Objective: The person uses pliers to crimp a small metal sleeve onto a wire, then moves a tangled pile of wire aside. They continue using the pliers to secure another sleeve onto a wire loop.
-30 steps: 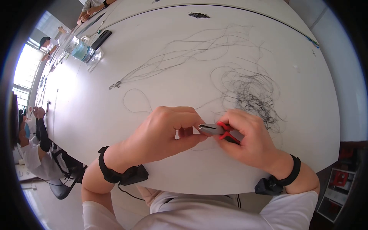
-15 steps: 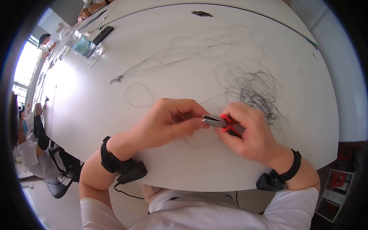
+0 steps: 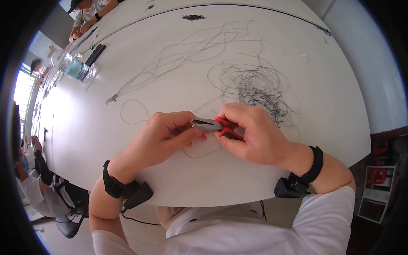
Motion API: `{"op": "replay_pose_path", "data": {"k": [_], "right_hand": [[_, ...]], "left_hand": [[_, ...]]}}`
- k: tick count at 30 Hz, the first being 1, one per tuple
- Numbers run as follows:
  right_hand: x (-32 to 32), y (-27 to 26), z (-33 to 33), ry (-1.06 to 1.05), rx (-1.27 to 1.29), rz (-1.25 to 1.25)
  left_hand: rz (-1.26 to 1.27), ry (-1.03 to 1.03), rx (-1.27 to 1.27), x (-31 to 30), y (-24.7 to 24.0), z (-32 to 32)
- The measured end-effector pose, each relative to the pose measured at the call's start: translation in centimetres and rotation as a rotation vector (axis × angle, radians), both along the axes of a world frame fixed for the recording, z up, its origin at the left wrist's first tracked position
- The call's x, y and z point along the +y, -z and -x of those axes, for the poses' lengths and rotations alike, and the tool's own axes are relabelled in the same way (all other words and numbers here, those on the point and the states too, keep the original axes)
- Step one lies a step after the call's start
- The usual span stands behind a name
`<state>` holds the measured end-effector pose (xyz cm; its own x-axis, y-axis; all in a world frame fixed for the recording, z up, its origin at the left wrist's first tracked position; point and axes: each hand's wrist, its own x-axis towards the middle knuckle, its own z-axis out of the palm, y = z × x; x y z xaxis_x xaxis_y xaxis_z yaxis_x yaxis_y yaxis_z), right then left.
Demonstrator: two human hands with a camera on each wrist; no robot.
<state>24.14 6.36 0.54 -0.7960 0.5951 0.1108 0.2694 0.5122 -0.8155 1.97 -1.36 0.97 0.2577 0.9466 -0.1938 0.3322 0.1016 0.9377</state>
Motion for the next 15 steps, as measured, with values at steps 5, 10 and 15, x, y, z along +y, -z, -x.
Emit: {"op": "replay_pose_path", "data": {"k": [5,10,15], "right_hand": [[0.2,0.0,-0.2,-0.024,-0.005,-0.01],[0.1,0.0,-0.3,-0.028,0.015,0.002],[0.4,0.1,-0.4,-0.052,0.005,-0.007]], "left_hand": [[-0.01,0.022,-0.006,0.1,0.0,-0.2],[-0.089,-0.017,-0.017,0.0,1.0,-0.4],[-0.033,0.013,-0.033,0.3,0.1,-0.3]]}}
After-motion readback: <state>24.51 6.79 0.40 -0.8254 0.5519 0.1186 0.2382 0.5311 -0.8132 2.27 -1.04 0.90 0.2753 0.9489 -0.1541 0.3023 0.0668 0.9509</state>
